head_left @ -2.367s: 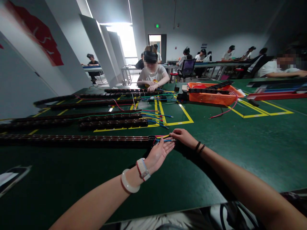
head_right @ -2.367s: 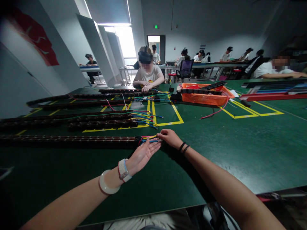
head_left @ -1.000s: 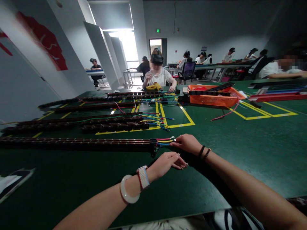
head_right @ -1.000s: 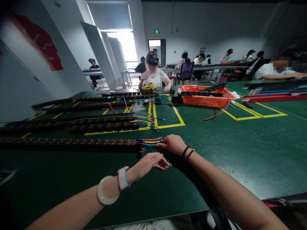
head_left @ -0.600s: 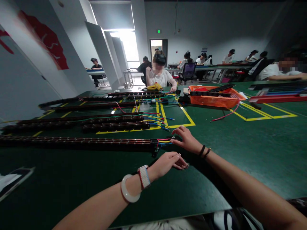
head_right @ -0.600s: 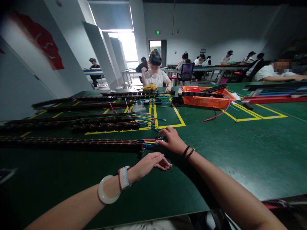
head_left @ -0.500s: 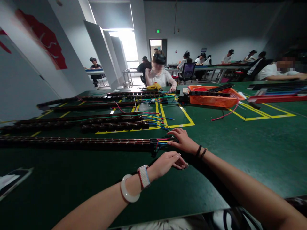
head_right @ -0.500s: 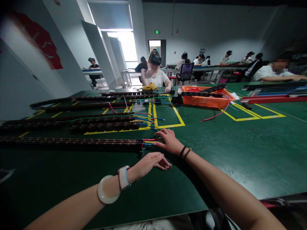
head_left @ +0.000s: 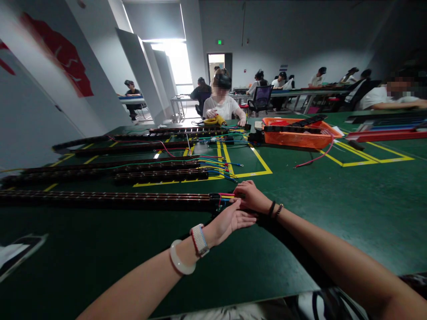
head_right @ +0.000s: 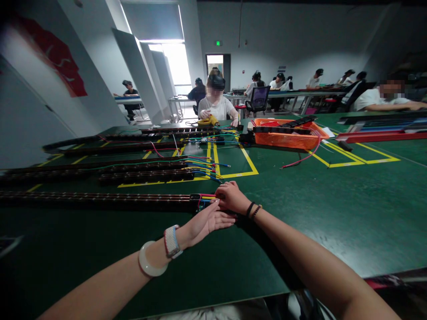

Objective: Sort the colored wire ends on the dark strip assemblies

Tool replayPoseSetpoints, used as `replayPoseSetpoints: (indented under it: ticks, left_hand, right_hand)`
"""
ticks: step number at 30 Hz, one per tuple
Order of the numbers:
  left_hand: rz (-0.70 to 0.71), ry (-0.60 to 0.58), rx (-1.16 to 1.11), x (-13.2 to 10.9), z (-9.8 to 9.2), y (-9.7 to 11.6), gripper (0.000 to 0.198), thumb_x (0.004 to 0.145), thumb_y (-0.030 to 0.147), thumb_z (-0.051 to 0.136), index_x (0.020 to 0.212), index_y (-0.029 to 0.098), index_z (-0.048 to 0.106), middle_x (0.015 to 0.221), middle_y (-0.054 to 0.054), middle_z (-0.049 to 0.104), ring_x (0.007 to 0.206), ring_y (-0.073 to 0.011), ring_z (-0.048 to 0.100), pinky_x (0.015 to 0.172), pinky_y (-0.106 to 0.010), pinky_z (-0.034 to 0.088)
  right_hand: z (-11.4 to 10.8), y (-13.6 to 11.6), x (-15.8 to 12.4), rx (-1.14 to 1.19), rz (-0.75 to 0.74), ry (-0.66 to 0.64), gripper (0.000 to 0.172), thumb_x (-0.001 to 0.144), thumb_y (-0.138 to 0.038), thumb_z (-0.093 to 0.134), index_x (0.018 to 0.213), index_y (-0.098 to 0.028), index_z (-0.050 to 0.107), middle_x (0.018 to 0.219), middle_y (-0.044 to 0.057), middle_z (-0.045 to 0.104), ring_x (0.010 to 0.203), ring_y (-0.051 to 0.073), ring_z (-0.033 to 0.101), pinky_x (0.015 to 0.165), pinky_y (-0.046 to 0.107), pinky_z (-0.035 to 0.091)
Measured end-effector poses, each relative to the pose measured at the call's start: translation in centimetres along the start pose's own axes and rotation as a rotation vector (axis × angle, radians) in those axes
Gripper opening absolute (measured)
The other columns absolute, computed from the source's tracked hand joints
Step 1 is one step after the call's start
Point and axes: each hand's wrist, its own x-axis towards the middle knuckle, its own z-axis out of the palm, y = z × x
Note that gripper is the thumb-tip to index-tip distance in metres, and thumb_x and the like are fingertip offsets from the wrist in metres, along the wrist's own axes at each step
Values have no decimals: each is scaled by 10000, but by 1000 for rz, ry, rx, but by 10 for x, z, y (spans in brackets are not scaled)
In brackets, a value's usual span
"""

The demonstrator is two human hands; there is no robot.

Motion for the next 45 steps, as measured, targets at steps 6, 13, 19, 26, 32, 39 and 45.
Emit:
replayPoseSetpoints:
  ticks: [6,13,19,26,32,39,45]
  left_hand:
    - [82,35,-266,4,-2,0,375,916,416,389,1073,121,559,1125,-151,620,1080,-194,576,1027,-382,354]
    - [214,226,-405,11,-1,-5,267,915,300,434,787,134,599,854,-54,645,840,-113,601,927,-281,430]
    - [211,286,-448,12,0,-6,247,920,245,425,764,149,591,825,-22,632,772,-89,590,867,-255,464]
    - [185,242,-339,6,5,-1,294,920,348,405,852,135,597,891,-70,648,864,-137,608,937,-342,451]
    - [149,207,-297,5,4,0,386,919,416,373,887,117,616,1019,-135,657,1057,-194,583,1016,-374,396]
    - [154,183,-303,6,0,-3,404,920,418,355,874,115,619,1097,-160,637,1149,-214,537,1068,-403,332]
    - [117,227,-298,5,2,-2,453,911,432,362,982,52,597,1165,-220,593,1111,-237,566,1044,-386,370]
  right_hand:
    - [-5,-5,-4,-231,-231,79,241,880,-339,528,740,-184,647,708,14,609,726,141,484,818,316,290]
    - [-4,-12,-10,-501,-474,101,285,926,-166,410,745,-180,629,710,25,594,695,149,444,830,351,295]
    - [-4,-17,-16,-540,-479,42,215,913,-138,415,915,-151,630,813,68,603,768,175,466,840,368,319]
    - [-22,-10,-19,-361,-407,68,296,915,-368,449,1074,-179,613,862,66,623,792,171,493,808,333,356]
    - [-32,-3,-21,-385,-378,-15,251,922,-321,432,950,-185,642,809,62,632,773,166,504,788,327,349]
    - [-31,-1,-18,-314,-324,-60,261,931,-262,407,897,-176,652,764,56,626,734,155,505,774,314,354]
    - [-27,5,-15,280,139,-103,327,865,-441,510,806,-155,655,748,35,639,699,138,536,658,258,387]
